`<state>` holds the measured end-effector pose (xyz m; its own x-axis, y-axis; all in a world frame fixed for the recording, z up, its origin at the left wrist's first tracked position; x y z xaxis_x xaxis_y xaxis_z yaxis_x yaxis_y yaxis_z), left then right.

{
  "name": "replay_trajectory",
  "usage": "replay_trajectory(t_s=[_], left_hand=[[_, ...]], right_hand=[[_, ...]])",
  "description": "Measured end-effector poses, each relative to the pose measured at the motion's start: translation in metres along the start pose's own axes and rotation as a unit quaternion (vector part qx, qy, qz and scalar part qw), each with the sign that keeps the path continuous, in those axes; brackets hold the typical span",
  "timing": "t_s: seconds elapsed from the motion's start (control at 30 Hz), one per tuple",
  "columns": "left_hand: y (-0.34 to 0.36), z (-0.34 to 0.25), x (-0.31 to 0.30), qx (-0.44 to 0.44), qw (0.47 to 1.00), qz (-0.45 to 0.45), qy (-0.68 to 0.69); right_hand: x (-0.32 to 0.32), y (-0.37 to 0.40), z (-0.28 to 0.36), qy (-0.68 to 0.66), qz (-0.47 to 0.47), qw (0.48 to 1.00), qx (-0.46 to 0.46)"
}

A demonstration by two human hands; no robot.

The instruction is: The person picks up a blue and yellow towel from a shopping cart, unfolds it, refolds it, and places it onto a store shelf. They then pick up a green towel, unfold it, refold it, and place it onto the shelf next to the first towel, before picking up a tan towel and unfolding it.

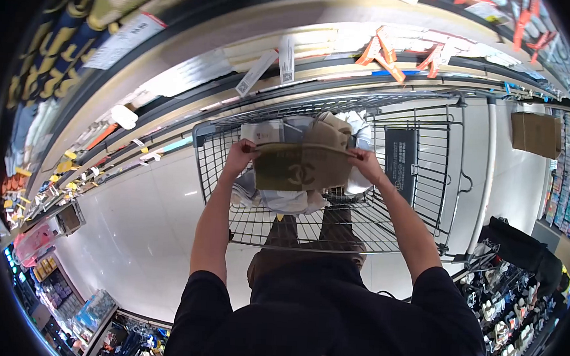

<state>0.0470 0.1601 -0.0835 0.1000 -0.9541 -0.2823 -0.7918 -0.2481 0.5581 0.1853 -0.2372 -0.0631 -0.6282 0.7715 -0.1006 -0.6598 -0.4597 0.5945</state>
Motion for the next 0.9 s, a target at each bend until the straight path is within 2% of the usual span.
replay_trajectory(t_s=[0.07,0.13,0.17,0.2,0.27,0.3,0.33,0.4,0.43,0.53,0.57,0.67,0.7,0.8,0.9], left_hand=[[0.037,-0.026,-0.005,0.045,0.99,0.002,0.133],[0.071,-0.055,-0.011,0.06,0.989,0.013,0.134],[0.09,-0.069,-0.013,0.064,0.988,0.026,0.135],[0.102,-0.081,-0.018,0.069,0.988,0.027,0.136],[0.131,-0.109,-0.024,0.094,0.989,0.07,0.094],[0.143,-0.122,-0.029,0.071,0.989,0.077,0.108],[0.14,-0.122,-0.028,0.082,0.988,0.081,0.107],[0.137,-0.115,-0.03,0.141,0.968,0.083,0.192],[0.136,-0.114,-0.029,0.119,0.97,0.08,0.198],[0.14,-0.13,-0.031,0.159,0.954,0.065,0.246],[0.141,-0.131,-0.029,0.146,0.957,0.085,0.236],[0.136,-0.131,-0.03,0.17,0.955,0.063,0.234],[0.132,-0.125,-0.031,0.16,0.96,0.061,0.22],[0.128,-0.12,-0.035,0.169,0.948,0.014,0.27],[0.105,-0.097,-0.031,0.158,0.93,0.006,0.333]], right_hand=[[0.001,0.036,0.018,0.006,0.019,1.0,0.018],[0.0,0.071,0.038,0.012,0.028,0.999,-0.019],[-0.002,0.091,0.055,0.075,0.024,0.997,-0.024],[-0.005,0.11,0.074,0.077,0.02,0.996,-0.027],[-0.01,0.152,0.111,0.024,-0.023,0.998,-0.057],[-0.015,0.164,0.123,0.014,-0.036,0.996,-0.08],[-0.02,0.173,0.132,-0.018,-0.054,0.991,-0.119],[-0.023,0.182,0.135,0.077,-0.09,0.986,-0.119],[-0.021,0.184,0.133,0.023,-0.097,0.988,-0.114],[-0.026,0.199,0.145,-0.04,-0.15,0.975,-0.16],[-0.026,0.2,0.148,-0.033,-0.166,0.972,-0.166],[-0.018,0.214,0.181,0.044,-0.232,0.938,-0.256],[-0.016,0.212,0.181,0.058,-0.251,0.941,-0.22],[0.013,0.23,0.255,0.262,-0.326,0.86,-0.291],[0.054,0.221,0.317,0.389,-0.275,0.814,-0.332]])
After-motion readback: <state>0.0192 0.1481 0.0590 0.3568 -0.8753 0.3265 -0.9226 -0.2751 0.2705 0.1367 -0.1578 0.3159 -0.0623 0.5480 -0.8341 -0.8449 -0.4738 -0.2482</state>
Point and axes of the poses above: each hand's wrist, its own y-axis away from the middle knuckle, its own x-axis out of the palm, z = x × y, the point moved 9 cm from there along -y, towards the middle knuckle
